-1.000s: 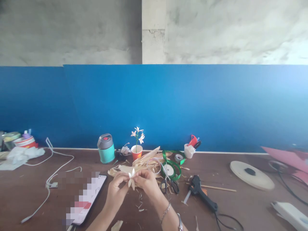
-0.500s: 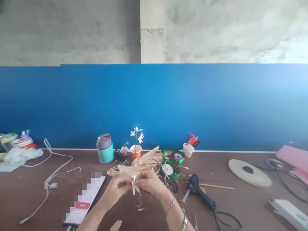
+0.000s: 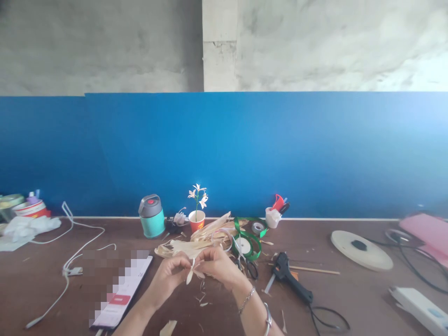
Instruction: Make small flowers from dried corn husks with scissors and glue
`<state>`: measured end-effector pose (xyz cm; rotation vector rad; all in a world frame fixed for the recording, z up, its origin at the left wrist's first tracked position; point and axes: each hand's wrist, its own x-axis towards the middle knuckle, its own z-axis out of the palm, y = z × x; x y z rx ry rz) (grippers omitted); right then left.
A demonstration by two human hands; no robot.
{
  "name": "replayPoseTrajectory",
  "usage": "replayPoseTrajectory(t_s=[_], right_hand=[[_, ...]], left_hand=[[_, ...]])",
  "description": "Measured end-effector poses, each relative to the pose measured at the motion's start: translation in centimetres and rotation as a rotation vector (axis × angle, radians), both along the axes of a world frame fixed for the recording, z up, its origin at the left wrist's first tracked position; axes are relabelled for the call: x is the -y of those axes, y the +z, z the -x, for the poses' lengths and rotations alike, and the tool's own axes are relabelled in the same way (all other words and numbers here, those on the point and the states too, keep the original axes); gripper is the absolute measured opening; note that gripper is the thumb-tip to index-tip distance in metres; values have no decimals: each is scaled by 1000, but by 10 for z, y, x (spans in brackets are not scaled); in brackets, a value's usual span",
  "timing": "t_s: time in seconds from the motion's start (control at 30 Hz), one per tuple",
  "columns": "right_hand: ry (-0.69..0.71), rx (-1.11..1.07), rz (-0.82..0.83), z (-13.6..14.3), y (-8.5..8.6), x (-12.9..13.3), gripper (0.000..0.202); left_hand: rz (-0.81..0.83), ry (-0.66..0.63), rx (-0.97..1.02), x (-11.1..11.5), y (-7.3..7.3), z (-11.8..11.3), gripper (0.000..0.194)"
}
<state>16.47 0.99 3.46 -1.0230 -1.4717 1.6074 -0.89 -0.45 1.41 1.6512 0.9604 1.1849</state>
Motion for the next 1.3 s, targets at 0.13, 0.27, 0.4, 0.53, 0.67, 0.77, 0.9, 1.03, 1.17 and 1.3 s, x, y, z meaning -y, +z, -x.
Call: replayPoseTrajectory(t_s=[0.13,0.27,0.4,0.53,0.67,0.77,0.9,1.03,1.17,1.3], right_hand=[[14,-28,-8,0,-4,-1,21],[4,-62,-2,3,-8,-2,26],[-43,-135,6,9,-7,-1,30],[-116,-185,88,11,-6,0,28],[-153,-201,101,10,-8,-2,23],[-223,-220,94,12,-10,-3,21],[-252,-229,108,16,-8,-2,19],[-217,-203,168,19,-3,3,24],[-156,-179,141,19,-1,7,23],[-141,-172,144,19,0,7,21]], left_hand=[[-1,-2,26,-1,-3,-1,30],[4,-11,89,0,-6,-3,30],[46,24,165,0,-9,-5,30],[96,66,174,-4,-10,-2,28],[-5,111,86,-7,-8,2,17],[-168,188,9,-6,-8,1,16],[-288,334,-48,-4,-11,-1,14],[-313,402,-33,-4,-14,-2,18],[-253,421,15,-7,-17,-2,17],[-151,379,48,-9,-20,-2,14]])
